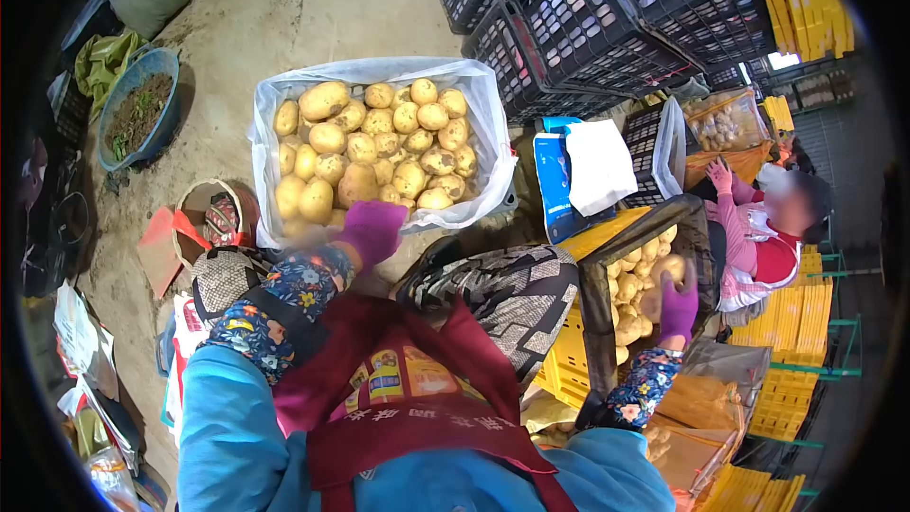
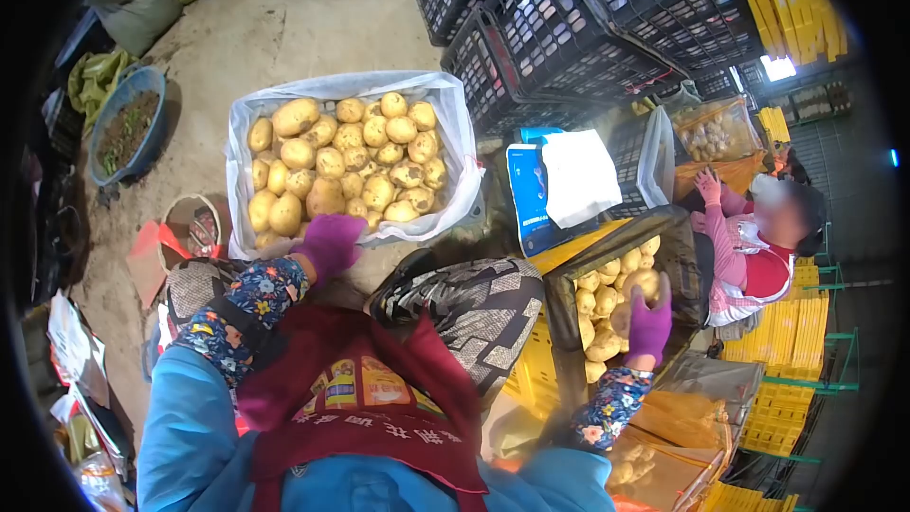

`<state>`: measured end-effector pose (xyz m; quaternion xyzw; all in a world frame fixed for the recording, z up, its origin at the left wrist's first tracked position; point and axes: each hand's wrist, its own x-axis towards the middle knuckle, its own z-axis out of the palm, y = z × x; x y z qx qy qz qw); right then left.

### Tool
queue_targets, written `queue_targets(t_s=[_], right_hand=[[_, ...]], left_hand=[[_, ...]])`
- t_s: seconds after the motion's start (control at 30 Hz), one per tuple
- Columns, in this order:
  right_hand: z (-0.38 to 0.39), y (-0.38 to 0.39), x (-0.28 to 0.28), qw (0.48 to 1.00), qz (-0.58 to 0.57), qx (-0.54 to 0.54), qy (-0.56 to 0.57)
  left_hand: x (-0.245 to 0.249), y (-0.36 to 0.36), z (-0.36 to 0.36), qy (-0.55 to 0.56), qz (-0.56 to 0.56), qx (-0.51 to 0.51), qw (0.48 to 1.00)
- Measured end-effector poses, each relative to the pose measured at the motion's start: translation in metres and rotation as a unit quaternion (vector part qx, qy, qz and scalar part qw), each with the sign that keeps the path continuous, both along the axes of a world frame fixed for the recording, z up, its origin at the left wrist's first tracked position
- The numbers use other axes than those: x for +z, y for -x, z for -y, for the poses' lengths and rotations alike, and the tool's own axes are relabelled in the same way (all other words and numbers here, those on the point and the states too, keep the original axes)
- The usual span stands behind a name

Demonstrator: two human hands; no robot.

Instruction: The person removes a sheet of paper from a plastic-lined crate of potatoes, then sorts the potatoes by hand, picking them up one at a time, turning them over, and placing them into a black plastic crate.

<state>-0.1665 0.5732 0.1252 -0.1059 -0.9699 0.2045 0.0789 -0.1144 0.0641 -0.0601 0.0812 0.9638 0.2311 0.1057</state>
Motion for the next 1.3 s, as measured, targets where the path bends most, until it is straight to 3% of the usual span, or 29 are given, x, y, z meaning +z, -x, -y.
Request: queue_targets(t_s=[0.03, 0.07, 0.13, 0.17, 0.2, 0.23, 0.27, 0.3, 0.33, 0.37, 0.47, 0.5, 0.57, 0.6, 0.63, 0.67, 0.7, 0.77, 0.8, 0.83, 0.9, 1.0, 1.1, 1.13, 1.23, 1.27, 1.3], right_hand=[[0.001, -0.004, 0.000, 0.990, 0.076, -0.047, -0.107], [0.010, -0.003, -0.013, 0.997, -0.025, 0.044, -0.054], [0.107, 0.016, -0.002, 0.982, 0.003, 0.107, 0.156], [0.149, 0.025, -0.014, 0.946, -0.038, 0.213, 0.241], [0.192, 0.033, -0.021, 0.940, 0.044, 0.209, 0.266], [0.232, 0.046, -0.033, 0.918, 0.056, 0.339, 0.199], [0.256, 0.069, -0.080, 0.878, 0.107, 0.404, 0.231], [0.306, 0.069, -0.078, 0.894, 0.247, 0.342, 0.150], [0.339, 0.078, -0.103, 0.882, 0.260, 0.391, 0.037], [0.360, 0.087, -0.134, 0.856, 0.268, 0.435, -0.076], [0.384, 0.103, -0.208, 0.756, 0.399, 0.422, -0.302], [0.365, 0.112, -0.245, 0.761, 0.382, 0.451, -0.266], [0.351, 0.120, -0.243, 0.756, 0.398, 0.490, -0.172], [0.343, 0.125, -0.245, 0.767, 0.426, 0.472, -0.093], [0.341, 0.111, -0.203, 0.810, 0.364, 0.459, 0.005], [0.331, 0.107, -0.206, 0.800, 0.347, 0.433, 0.228], [0.322, 0.102, -0.209, 0.750, 0.311, 0.386, 0.438], [0.328, 0.082, -0.155, 0.705, 0.278, 0.358, 0.546], [0.328, 0.078, -0.152, 0.689, 0.233, 0.414, 0.547], [0.330, 0.077, -0.142, 0.762, 0.122, 0.500, 0.393], [0.338, 0.060, -0.115, 0.765, 0.085, 0.522, 0.366], [0.347, 0.044, -0.099, 0.713, 0.087, 0.410, 0.562], [0.341, 0.053, -0.103, 0.804, 0.106, 0.394, 0.433], [0.344, 0.053, -0.107, 0.800, 0.065, 0.403, 0.439], [0.339, 0.056, -0.097, 0.846, 0.023, 0.446, 0.292], [0.356, 0.049, -0.102, 0.699, 0.154, 0.264, 0.646], [0.359, 0.045, -0.097, 0.733, 0.160, 0.278, 0.600]], left_hand=[[0.003, -0.001, -0.003, 0.038, 0.026, -0.008, 0.999], [0.000, -0.003, -0.005, 0.061, 0.008, -0.022, 0.998], [-0.007, -0.009, -0.010, 0.107, -0.029, -0.052, 0.992], [-0.007, -0.010, -0.012, 0.110, -0.004, -0.079, 0.991], [-0.005, -0.009, -0.015, 0.112, 0.019, -0.104, 0.988], [-0.005, -0.011, -0.015, 0.113, 0.044, -0.128, 0.984], [-0.011, -0.016, -0.013, 0.053, 0.020, -0.143, 0.988], [-0.019, -0.024, -0.012, -0.007, -0.004, -0.157, 0.988], [-0.024, -0.031, -0.011, -0.067, -0.029, -0.168, 0.983], [-0.023, -0.035, -0.009, -0.048, 0.000, -0.179, 0.983], [-0.007, -0.029, -0.004, -0.028, 0.113, -0.231, 0.966], [0.003, -0.023, 0.001, -0.028, 0.128, -0.203, 0.970], [0.027, -0.015, 0.006, -0.034, 0.160, -0.156, 0.974], [0.035, -0.010, 0.009, -0.057, 0.120, -0.094, 0.987], [0.030, -0.008, 0.012, -0.129, 0.013, -0.001, 0.992], [0.025, -0.003, 0.015, -0.198, -0.096, 0.091, 0.971], [0.027, 0.007, 0.019, -0.296, -0.137, 0.147, 0.934], [0.006, 0.026, 0.024, -0.469, 0.044, 0.240, 0.849], [0.017, 0.027, 0.019, -0.510, 0.079, 0.233, 0.824], [0.038, 0.029, 0.015, -0.548, 0.113, 0.225, 0.798], [0.071, 0.026, 0.014, -0.609, 0.152, 0.203, 0.751], [0.085, 0.018, 0.016, -0.687, 0.193, 0.181, 0.677], [0.084, 0.016, 0.013, -0.728, 0.148, 0.133, 0.656], [0.084, 0.016, 0.016, -0.709, 0.114, 0.099, 0.689], [0.078, 0.016, 0.021, -0.650, 0.006, 0.035, 0.759], [0.069, 0.020, 0.021, -0.635, -0.034, 0.035, 0.771], [0.060, 0.024, 0.020, -0.619, -0.074, 0.036, 0.781]])
